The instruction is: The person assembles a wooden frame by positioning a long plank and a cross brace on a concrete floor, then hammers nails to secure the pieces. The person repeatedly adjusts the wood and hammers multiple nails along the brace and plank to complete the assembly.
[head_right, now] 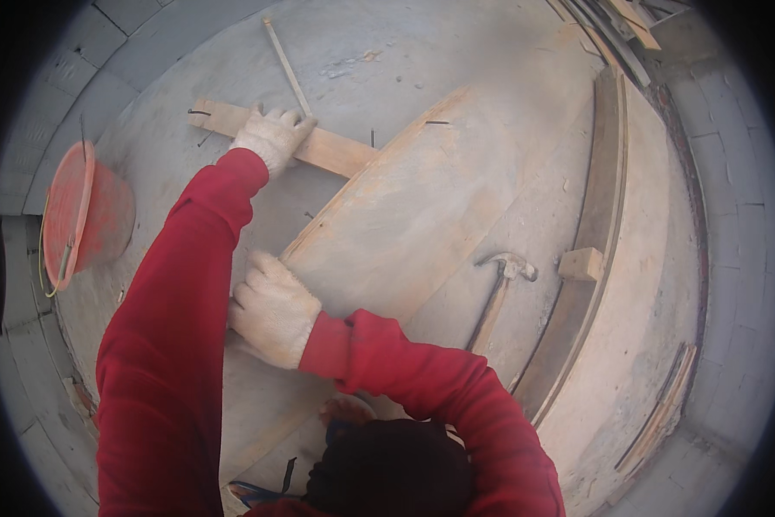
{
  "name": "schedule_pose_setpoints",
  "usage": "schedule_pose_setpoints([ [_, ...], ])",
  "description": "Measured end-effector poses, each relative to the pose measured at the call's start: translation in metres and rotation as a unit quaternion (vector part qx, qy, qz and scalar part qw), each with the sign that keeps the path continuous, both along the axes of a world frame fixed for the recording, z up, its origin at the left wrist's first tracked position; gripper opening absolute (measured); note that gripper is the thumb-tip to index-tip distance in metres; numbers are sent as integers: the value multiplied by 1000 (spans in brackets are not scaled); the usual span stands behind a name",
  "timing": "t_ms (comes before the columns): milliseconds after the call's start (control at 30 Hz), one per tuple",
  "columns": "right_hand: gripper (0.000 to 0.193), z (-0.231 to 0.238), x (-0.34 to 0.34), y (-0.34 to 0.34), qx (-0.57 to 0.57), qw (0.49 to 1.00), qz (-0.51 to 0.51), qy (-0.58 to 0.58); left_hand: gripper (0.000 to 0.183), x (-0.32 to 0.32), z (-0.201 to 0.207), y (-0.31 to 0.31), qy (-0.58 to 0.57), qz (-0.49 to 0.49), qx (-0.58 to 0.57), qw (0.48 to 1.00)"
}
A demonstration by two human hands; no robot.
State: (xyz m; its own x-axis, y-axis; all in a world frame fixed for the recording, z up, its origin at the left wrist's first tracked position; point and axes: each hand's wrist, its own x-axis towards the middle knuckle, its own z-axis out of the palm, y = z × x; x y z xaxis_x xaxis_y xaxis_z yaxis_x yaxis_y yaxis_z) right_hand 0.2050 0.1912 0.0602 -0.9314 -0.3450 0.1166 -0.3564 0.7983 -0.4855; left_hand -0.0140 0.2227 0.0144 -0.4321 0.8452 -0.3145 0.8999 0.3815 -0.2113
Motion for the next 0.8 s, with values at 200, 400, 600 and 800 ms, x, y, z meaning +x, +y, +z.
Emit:
schedule_pose_setpoints([
  [200, 27, -55, -9, -25, -179, 964, -183, 75, 61, 12, -14, 67, -57, 53, -1, 997],
  [400, 32, -71, -32, -16, 15, 994, -108, 26, 80, 8, -17, 62, -69, -48, -23, 996],
  [600, 31, -84, -38, -12, 41, 995, -69, -64, 90, 10, -15, 65, -78, -59, -11, 995],
  [800, 29, -70, -6, 38, -286, 953, -62, 78, 70, 29, -9, -5, -153, 75, 172, 970],
])
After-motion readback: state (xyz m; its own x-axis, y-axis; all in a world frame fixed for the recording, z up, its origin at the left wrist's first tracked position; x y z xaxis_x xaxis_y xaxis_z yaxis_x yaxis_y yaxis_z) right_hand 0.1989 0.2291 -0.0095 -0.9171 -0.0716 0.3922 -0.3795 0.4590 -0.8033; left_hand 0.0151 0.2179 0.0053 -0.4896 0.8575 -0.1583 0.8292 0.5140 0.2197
